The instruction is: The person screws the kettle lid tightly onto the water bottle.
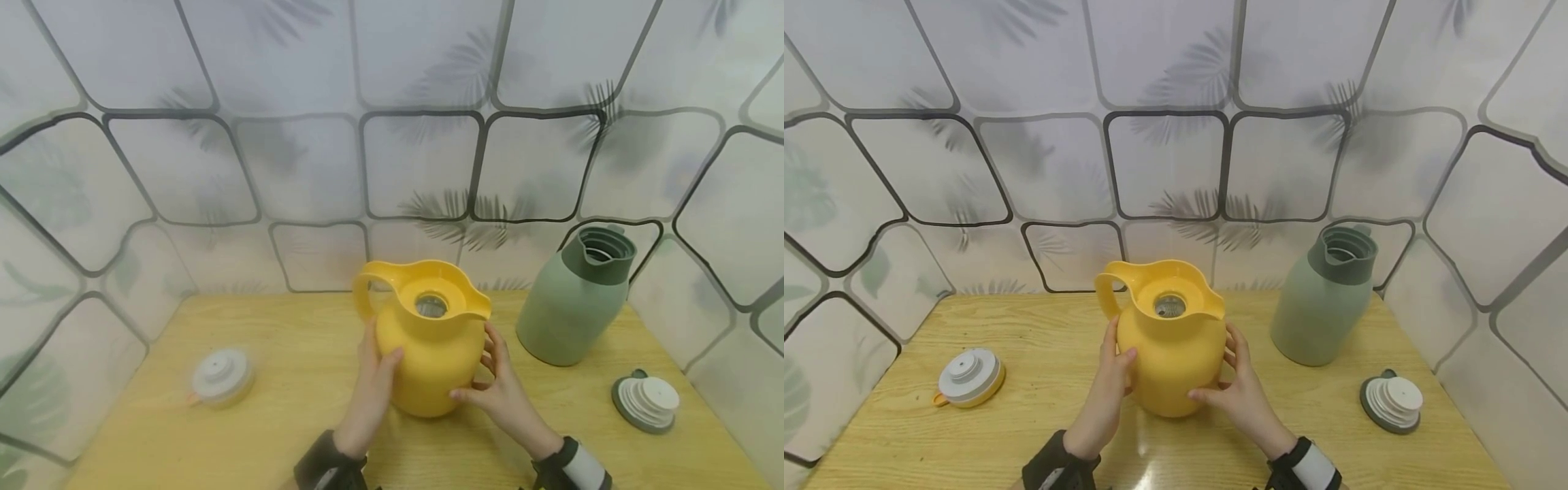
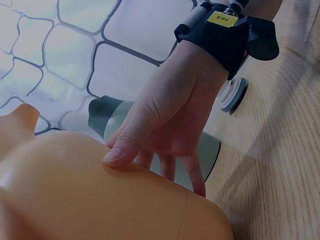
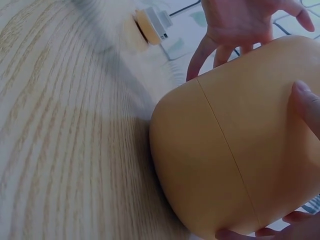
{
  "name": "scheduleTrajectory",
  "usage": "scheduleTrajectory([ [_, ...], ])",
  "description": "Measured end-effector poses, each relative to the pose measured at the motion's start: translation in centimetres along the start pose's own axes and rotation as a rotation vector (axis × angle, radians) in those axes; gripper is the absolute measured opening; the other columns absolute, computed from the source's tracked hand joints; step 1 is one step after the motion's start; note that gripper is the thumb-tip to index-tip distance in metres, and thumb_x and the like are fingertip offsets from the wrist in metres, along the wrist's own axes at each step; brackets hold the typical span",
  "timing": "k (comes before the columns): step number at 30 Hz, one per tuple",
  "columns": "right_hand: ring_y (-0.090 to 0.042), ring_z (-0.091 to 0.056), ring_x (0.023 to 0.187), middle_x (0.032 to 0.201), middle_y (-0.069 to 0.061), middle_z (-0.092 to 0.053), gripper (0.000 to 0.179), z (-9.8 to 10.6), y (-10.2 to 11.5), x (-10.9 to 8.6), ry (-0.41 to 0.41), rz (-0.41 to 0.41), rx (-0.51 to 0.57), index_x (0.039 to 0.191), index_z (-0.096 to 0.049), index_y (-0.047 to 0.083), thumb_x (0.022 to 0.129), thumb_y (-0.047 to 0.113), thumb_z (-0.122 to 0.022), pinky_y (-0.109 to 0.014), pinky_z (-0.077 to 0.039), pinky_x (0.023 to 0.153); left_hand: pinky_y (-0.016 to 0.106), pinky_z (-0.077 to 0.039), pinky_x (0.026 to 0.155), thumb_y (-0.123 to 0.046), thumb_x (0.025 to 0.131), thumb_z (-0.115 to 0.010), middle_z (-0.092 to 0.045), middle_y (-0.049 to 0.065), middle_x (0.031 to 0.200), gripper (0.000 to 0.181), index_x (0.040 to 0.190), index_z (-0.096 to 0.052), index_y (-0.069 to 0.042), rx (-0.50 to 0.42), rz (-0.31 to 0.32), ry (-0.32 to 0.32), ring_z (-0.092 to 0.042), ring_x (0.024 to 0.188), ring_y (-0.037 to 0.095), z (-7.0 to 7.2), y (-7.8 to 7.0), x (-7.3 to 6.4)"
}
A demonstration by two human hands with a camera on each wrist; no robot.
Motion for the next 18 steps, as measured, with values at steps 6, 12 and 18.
scheduleTrajectory([
  [6, -0.046, -0.029, 0.132, 0.147, -0.024, -0.021, 0.113, 0.3, -0.1, 0.1, -0.002, -0.026, -0.006, 0.152, -0.006, 0.024, 0.073, 0.007, -0.084, -0.053, -0.048, 0.085, 0.056, -0.005, 0.109, -0.028, 0.096, -0.049, -0.003, 0.024, 0.154, 0.075, 0.152, -0.005, -0.004, 0.009, 0.049, 0.005, -0.005, 0.141, 0.039, 0.0, 0.1, 0.1],
  [12, -0.046, -0.027, 0.133, 0.149, -0.023, -0.019, 0.113, 0.4, -0.2, 0.2, 0.011, -0.033, 0.001, 0.152, -0.004, 0.024, 0.074, 0.008, -0.083, -0.051, -0.048, 0.086, 0.058, -0.019, 0.107, -0.025, 0.096, -0.049, -0.009, 0.026, 0.153, 0.072, 0.151, -0.008, -0.002, 0.036, 0.102, 0.019, -0.020, 0.136, 0.043, 0.3, -0.4, 0.3],
  [18, -0.046, -0.027, 0.134, 0.150, -0.023, -0.019, 0.112, 0.4, 0.0, 0.1, 0.022, -0.036, -0.039, 0.153, -0.003, 0.025, 0.075, 0.013, -0.083, -0.053, -0.046, 0.088, 0.032, -0.042, 0.059, -0.018, 0.095, -0.048, -0.036, 0.025, 0.134, 0.058, 0.144, -0.025, 0.002, 0.113, 0.223, 0.007, -0.046, 0.077, 0.022, 1.9, -0.6, 2.4],
])
Point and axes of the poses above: each hand's wrist, its own x-axis towards the middle knuckle, its own z-axis out of the back of the hand, y = z × x, the point moved 1 cm from there along x, towards the middle knuckle
